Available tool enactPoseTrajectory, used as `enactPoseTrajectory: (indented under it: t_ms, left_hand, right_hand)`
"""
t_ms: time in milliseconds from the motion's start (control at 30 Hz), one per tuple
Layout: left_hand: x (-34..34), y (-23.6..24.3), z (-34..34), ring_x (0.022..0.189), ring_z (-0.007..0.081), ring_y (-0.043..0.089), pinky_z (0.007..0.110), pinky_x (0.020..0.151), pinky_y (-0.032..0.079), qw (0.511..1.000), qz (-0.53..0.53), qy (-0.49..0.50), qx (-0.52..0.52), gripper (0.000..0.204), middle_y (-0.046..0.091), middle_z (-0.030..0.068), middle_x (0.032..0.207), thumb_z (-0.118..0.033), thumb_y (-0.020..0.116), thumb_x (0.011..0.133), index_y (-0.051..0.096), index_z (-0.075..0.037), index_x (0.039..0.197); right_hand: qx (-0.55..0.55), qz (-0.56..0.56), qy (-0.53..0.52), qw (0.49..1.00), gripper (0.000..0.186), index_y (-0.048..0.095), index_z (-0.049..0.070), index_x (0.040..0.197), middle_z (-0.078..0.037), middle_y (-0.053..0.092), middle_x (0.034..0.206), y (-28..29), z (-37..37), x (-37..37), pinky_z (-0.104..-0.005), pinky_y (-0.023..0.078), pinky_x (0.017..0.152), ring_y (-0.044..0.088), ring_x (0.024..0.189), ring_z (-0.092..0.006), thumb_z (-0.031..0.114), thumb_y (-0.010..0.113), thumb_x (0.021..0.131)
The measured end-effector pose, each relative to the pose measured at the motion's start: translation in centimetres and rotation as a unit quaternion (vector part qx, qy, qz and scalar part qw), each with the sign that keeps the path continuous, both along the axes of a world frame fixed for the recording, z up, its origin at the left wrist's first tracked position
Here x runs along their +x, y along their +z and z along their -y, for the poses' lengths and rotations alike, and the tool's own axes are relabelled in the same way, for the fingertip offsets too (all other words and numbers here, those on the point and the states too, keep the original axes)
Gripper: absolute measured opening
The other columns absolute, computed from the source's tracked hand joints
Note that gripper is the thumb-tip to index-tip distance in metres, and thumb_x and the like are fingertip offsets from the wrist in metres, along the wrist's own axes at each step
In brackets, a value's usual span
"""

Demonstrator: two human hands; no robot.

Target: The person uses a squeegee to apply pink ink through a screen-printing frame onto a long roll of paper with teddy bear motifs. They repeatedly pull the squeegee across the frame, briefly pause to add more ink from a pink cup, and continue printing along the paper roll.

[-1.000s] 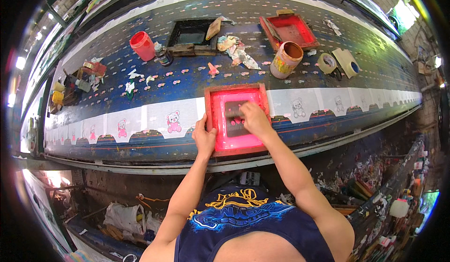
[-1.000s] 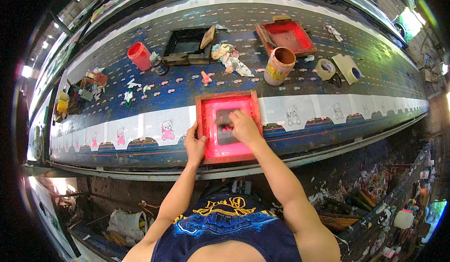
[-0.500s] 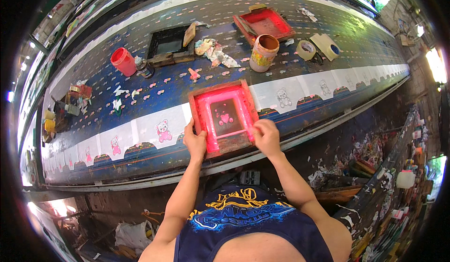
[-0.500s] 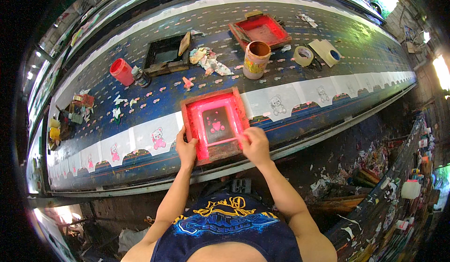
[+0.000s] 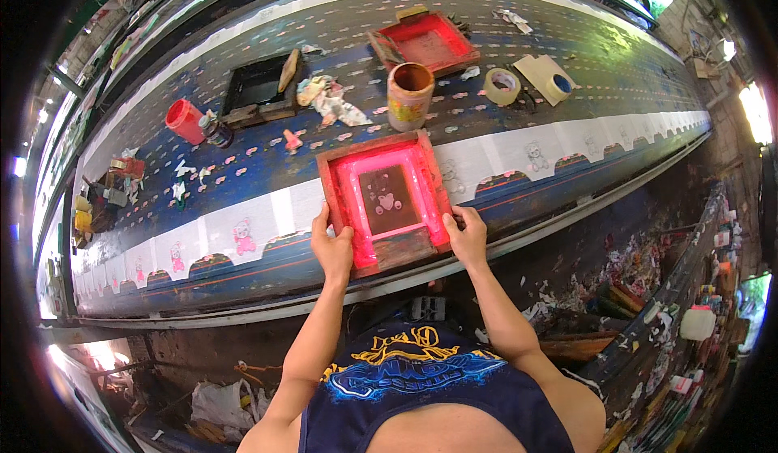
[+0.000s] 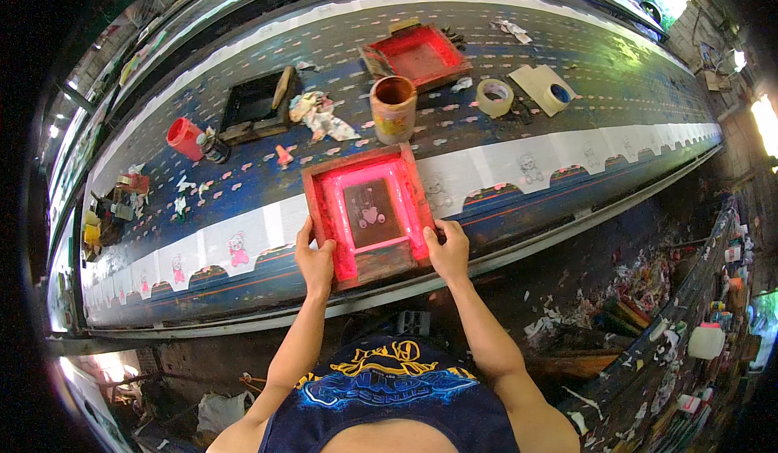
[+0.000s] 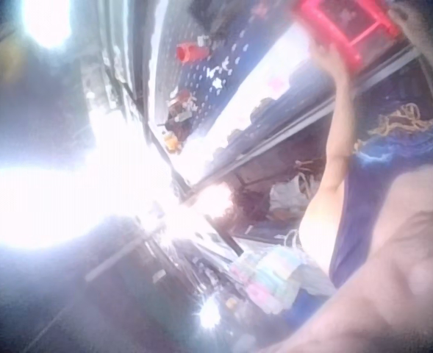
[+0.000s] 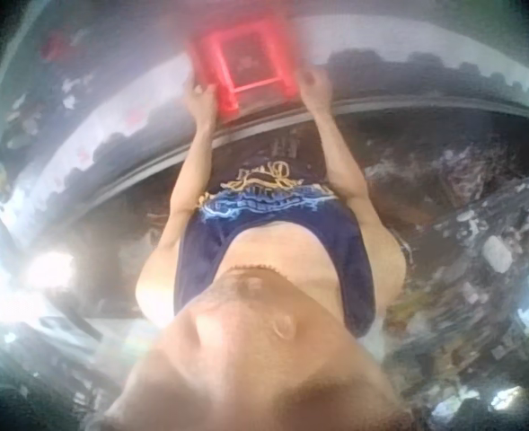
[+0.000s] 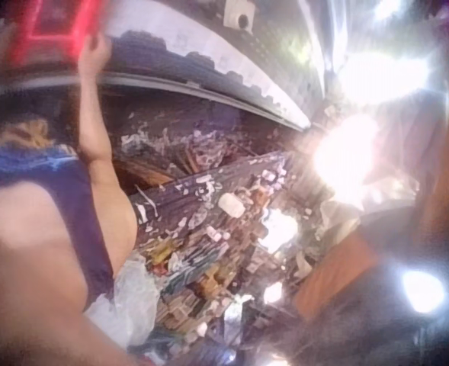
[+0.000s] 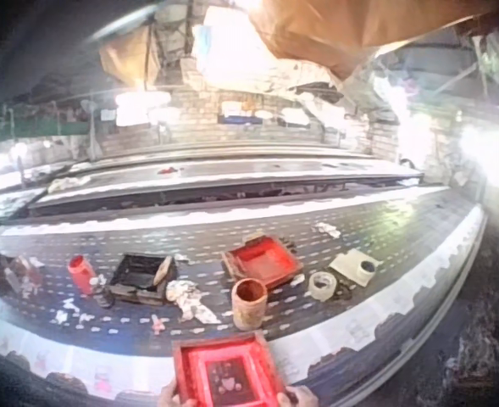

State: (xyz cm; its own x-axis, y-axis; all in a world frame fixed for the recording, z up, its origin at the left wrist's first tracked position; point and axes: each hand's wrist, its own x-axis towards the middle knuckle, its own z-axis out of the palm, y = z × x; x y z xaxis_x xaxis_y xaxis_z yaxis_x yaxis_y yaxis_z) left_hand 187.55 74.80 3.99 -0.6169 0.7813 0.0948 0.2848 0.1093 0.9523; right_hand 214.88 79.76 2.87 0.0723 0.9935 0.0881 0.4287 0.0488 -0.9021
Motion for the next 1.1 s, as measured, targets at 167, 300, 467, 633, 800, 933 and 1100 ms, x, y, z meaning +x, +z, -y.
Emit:
enactPoseTrajectory:
  t_ms: [167, 300, 467, 633, 800, 933, 1100]
  left_hand:
    - [7.6, -0.8, -3.5, 0.12, 0.0289, 0.065, 0.037, 0.107, 0.049, 1.0, 0.012, -0.008, -0.013, 0.068, 0.066, 0.0193, 0.13, 0.007, 0.072, 0.075, 0.059, 0.005, 0.142]
    - [11.5, -1.5, -5.6, 0.119, 0.0287, 0.065, 0.037, 0.107, 0.049, 0.999, 0.022, -0.001, -0.032, 0.067, 0.067, 0.0192, 0.129, 0.006, 0.073, 0.075, 0.06, 0.005, 0.141]
    - [13.4, -1.5, -6.6, 0.122, 0.0285, 0.064, 0.036, 0.107, 0.049, 0.998, 0.021, 0.001, -0.056, 0.067, 0.067, 0.0188, 0.131, 0.005, 0.073, 0.076, 0.06, 0.004, 0.141]
    - [14.1, -2.1, -6.6, 0.125, 0.03, 0.064, 0.037, 0.108, 0.048, 0.997, -0.03, 0.009, -0.069, 0.067, 0.067, 0.0201, 0.133, 0.005, 0.073, 0.076, 0.06, 0.004, 0.142]
    - [14.2, -2.6, -6.6, 0.125, 0.0316, 0.064, 0.038, 0.109, 0.048, 0.998, -0.027, 0.001, -0.065, 0.066, 0.066, 0.0212, 0.133, 0.004, 0.073, 0.077, 0.06, 0.005, 0.141]
    - [14.1, -2.9, -6.6, 0.125, 0.0325, 0.064, 0.038, 0.109, 0.048, 0.997, -0.024, -0.004, -0.067, 0.065, 0.066, 0.0218, 0.133, 0.004, 0.072, 0.076, 0.06, 0.005, 0.141]
    - [14.0, -3.0, -6.6, 0.122, 0.0342, 0.064, 0.038, 0.108, 0.049, 0.996, -0.06, -0.009, -0.066, 0.065, 0.066, 0.0216, 0.13, 0.003, 0.072, 0.076, 0.06, 0.005, 0.14]
  right_hand:
    - [0.008, 0.027, 0.005, 1.0, 0.031, 0.072, -0.003, 0.111, -0.016, 0.069, 0.103, 0.7, -3.2, 7.7, -0.0395, 0.053, 0.084, 0.068, 0.093, -0.0308, 0.022, 0.076, 0.091]
    - [-0.004, 0.032, 0.011, 0.999, 0.032, 0.073, -0.002, 0.11, -0.015, 0.068, 0.103, 0.6, -5.2, 11.7, -0.0395, 0.053, 0.085, 0.068, 0.094, -0.0312, 0.023, 0.077, 0.09]
    - [-0.016, 0.034, 0.039, 0.999, 0.034, 0.072, -0.002, 0.112, -0.016, 0.068, 0.105, 0.3, -6.4, 14.1, -0.0407, 0.052, 0.088, 0.067, 0.098, -0.0324, 0.023, 0.077, 0.09]
    - [-0.046, 0.033, 0.05, 0.997, 0.037, 0.071, -0.003, 0.113, -0.017, 0.068, 0.108, 0.1, -6.5, 14.8, -0.0415, 0.052, 0.09, 0.067, 0.101, -0.0335, 0.025, 0.078, 0.089]
    - [-0.048, 0.024, 0.061, 0.997, 0.038, 0.069, -0.004, 0.114, -0.018, 0.067, 0.11, -1.0, -6.4, 15.7, -0.0414, 0.052, 0.091, 0.066, 0.102, -0.0346, 0.025, 0.078, 0.089]
    - [0.011, 0.052, 0.069, 0.996, 0.045, 0.067, -0.003, 0.119, -0.019, 0.066, 0.114, -0.8, -5.9, 15.5, -0.0443, 0.051, 0.093, 0.064, 0.107, -0.0375, 0.027, 0.08, 0.088]
    - [0.168, 0.128, 0.283, 0.936, 0.054, 0.066, 0.002, 0.121, -0.016, 0.063, 0.12, 5.2, -3.4, 13.4, -0.0486, 0.045, 0.101, 0.059, 0.115, -0.0375, 0.028, 0.086, 0.078]
